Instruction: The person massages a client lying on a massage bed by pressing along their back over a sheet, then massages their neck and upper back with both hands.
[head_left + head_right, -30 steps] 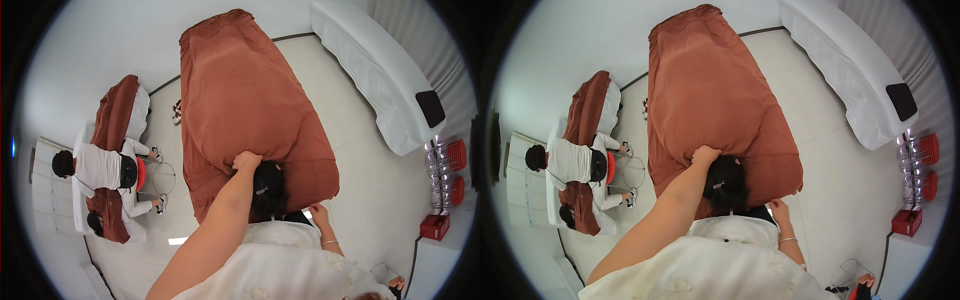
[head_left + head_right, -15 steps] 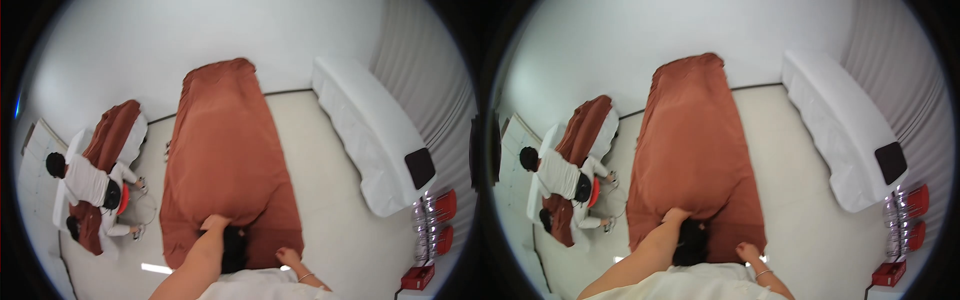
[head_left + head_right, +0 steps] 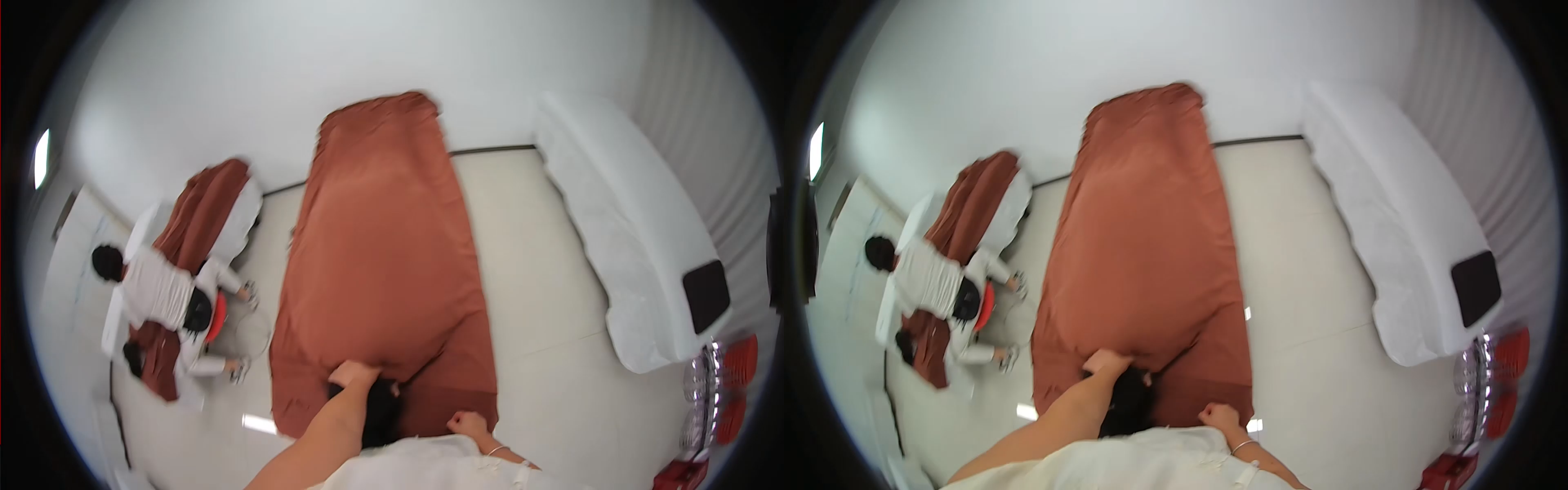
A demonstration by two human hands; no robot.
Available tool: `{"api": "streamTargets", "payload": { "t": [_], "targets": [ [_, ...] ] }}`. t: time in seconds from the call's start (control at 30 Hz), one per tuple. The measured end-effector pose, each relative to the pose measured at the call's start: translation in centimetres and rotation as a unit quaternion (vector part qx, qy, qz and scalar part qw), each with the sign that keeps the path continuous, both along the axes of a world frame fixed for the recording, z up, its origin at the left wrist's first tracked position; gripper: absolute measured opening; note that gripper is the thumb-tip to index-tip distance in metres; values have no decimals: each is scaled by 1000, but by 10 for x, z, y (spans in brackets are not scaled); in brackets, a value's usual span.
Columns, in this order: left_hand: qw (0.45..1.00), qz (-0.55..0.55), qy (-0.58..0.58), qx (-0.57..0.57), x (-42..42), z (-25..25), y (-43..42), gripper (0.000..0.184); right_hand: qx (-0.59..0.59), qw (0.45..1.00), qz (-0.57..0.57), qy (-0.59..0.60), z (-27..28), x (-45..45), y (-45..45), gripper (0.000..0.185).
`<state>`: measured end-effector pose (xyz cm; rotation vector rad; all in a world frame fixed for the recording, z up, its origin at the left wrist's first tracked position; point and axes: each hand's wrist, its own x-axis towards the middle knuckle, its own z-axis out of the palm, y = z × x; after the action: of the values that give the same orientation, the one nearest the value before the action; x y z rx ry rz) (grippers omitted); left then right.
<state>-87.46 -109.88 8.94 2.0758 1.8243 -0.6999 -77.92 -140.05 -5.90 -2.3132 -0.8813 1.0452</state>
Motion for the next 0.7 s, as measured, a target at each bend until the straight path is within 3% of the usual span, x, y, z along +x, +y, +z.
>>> {"api": "streamTargets", "payload": {
  "t": [0.23,0.37,0.47,0.53,0.57,0.63,0.7],
  "targets": [
    [997,20,-31,71,-17,-43,17,53,-23,999,-3,23,0,1,12,27],
    [998,8,-31,46,-21,-41,18,55,-17,999,-15,22,0,1,10,27],
    [999,2,-4,42,-20,-47,10,71,-3,1000,-5,2,2,-1,13,28],
    [995,37,16,94,-16,-46,5,96,8,1000,0,-16,-12,-4,10,29],
    [998,45,36,37,-12,-39,7,112,1,1000,-7,-5,-8,-5,11,30],
    [996,49,72,18,-8,-38,13,102,-2,1000,-8,-30,-17,-8,10,30],
    [999,21,26,-3,-14,-32,19,76,18,998,-20,-54,-18,-11,10,25]
  ]
}}
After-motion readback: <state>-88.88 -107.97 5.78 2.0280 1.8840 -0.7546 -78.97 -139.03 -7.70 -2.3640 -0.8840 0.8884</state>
